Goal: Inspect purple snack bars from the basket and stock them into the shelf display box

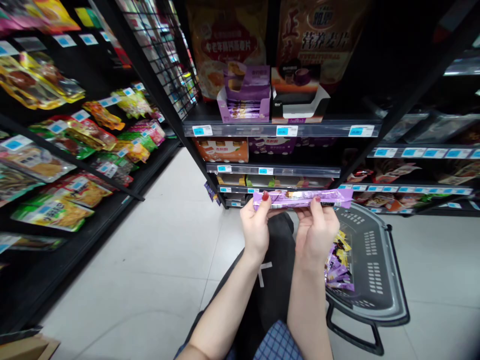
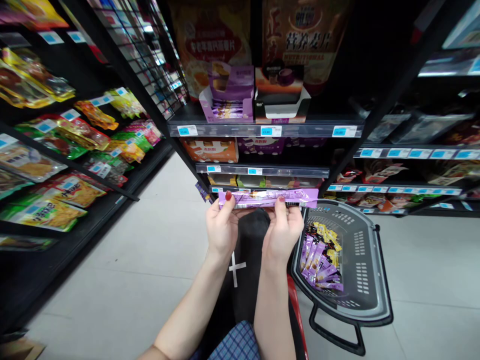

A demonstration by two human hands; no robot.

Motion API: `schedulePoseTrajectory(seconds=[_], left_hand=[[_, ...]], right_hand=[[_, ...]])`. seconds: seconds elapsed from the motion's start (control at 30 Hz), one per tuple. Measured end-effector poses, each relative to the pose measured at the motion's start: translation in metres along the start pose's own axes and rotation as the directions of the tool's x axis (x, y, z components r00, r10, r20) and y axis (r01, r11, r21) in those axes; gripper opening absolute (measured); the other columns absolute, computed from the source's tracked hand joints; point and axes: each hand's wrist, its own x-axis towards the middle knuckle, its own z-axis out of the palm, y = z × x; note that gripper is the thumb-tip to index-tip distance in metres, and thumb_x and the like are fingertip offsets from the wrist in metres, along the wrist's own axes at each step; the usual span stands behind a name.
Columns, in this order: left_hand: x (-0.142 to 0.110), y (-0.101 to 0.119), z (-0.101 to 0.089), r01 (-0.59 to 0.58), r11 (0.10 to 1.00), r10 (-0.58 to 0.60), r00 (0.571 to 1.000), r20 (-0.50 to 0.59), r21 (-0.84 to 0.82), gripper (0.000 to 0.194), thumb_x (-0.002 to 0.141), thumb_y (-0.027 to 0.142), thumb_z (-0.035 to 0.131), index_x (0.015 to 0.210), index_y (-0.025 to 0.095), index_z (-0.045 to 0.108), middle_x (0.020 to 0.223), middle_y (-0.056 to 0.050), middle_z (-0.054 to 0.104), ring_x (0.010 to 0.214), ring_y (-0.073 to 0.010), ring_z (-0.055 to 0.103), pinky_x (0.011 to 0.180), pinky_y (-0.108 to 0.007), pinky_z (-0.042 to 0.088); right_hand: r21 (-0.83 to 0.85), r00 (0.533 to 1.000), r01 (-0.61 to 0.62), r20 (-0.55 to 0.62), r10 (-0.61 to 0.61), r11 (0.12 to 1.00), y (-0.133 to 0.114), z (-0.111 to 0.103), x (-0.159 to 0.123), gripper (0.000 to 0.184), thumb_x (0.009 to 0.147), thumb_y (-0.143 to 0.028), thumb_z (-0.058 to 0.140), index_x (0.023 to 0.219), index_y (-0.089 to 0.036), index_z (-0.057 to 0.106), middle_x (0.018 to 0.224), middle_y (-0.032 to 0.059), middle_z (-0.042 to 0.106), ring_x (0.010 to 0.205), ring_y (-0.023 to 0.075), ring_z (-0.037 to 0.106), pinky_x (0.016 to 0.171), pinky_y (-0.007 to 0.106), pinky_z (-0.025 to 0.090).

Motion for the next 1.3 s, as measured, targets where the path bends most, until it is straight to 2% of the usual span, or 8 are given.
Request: schedulePoseTrajectory(seconds=[0.17, 0.33, 0.53, 0.67, 0.83, 1.13, 1.3], left_hand=[[-0.002, 0.005, 0.000, 0.041, 0.997, -0.045, 0.997, 0.068, 0.063, 0.022, 0.077, 0.038, 0.067, 0.077, 0.017, 0.069, 0.076, -0.004, 0.073, 0.082, -0.0228, 0.070, 0.073, -0.037, 0.058], [0.002, 0.011, -0.007, 0.001, 0.998, -0.004, 0.998, 0.062, 0.058, 0.019, 0.075, 0.036, 0.069, 0.076, 0.017, 0.068, 0.075, -0.004, 0.072, 0.081, -0.0220, 0.070, 0.073, -0.037, 0.060], [0.008, 0.015, -0.010, 0.039, 0.999, -0.042, 0.997, 0.069, 0.037, 0.019, 0.076, 0.034, 0.069, 0.078, 0.015, 0.068, 0.078, -0.004, 0.071, 0.075, -0.0187, 0.070, 0.067, -0.034, 0.062], [0.011, 0.019, -0.012, 0.071, 0.997, -0.071, 0.995, 0.070, 0.010, 0.026, 0.074, 0.038, 0.070, 0.076, 0.012, 0.068, 0.078, -0.006, 0.071, 0.069, -0.0189, 0.070, 0.062, -0.035, 0.063], [0.016, 0.025, -0.019, 0.100, 0.995, -0.100, 0.989, 0.111, 0.006, 0.030, 0.077, 0.040, 0.067, 0.078, 0.011, 0.070, 0.082, -0.010, 0.072, 0.069, -0.0217, 0.071, 0.061, -0.037, 0.063], [0.011, 0.038, -0.024, 0.148, 0.987, -0.158, 0.970, 0.185, 0.069, 0.035, 0.079, 0.045, 0.063, 0.085, 0.012, 0.074, 0.107, -0.015, 0.071, 0.079, -0.0256, 0.072, 0.061, -0.036, 0.062], [-0.002, 0.053, -0.021, 0.066, 0.988, -0.095, 0.971, 0.219, 0.137, 0.034, 0.080, 0.043, 0.064, 0.075, 0.011, 0.075, 0.108, -0.016, 0.070, 0.081, -0.0286, 0.072, 0.060, -0.039, 0.064]], right_hand=[[0.106, 0.998, -0.007, -0.056, 0.013, 0.994, -0.004, -0.003, 0.005, 0.010, 0.071, -0.024, 0.066, 0.073, -0.019, 0.058, 0.071, -0.0005, 0.065, 0.070, 0.0159, 0.067, 0.065, 0.033, 0.057], [0.115, 0.987, 0.096, -0.143, -0.079, 0.989, -0.010, -0.016, 0.016, 0.006, 0.070, -0.019, 0.065, 0.075, -0.017, 0.062, 0.070, -0.0012, 0.064, 0.070, 0.0138, 0.066, 0.068, 0.030, 0.057], [0.058, 0.990, 0.116, -0.090, -0.111, 0.992, -0.016, -0.020, 0.019, 0.014, 0.075, -0.029, 0.068, 0.077, -0.015, 0.063, 0.068, 0.0007, 0.065, 0.068, 0.0151, 0.066, 0.065, 0.031, 0.057], [0.020, 0.991, 0.122, -0.053, -0.121, 0.992, -0.020, -0.020, 0.018, 0.019, 0.075, -0.033, 0.068, 0.075, -0.016, 0.062, 0.067, 0.0005, 0.065, 0.065, 0.0142, 0.066, 0.063, 0.031, 0.058], [0.006, 0.998, 0.053, -0.015, -0.053, 0.999, -0.022, -0.026, 0.020, 0.017, 0.070, -0.029, 0.071, 0.073, -0.015, 0.062, 0.065, 0.0009, 0.066, 0.063, 0.0153, 0.067, 0.060, 0.032, 0.059], [0.028, 1.000, -0.022, 0.021, 0.021, 0.999, -0.022, -0.035, 0.026, 0.015, 0.070, -0.027, 0.070, 0.076, -0.015, 0.063, 0.072, 0.0016, 0.068, 0.066, 0.0145, 0.066, 0.064, 0.034, 0.059], [0.026, 0.994, -0.108, 0.038, 0.107, 0.994, -0.016, -0.037, 0.029, 0.014, 0.070, -0.026, 0.068, 0.078, -0.015, 0.063, 0.070, 0.0018, 0.069, 0.063, 0.0134, 0.066, 0.058, 0.028, 0.057]])
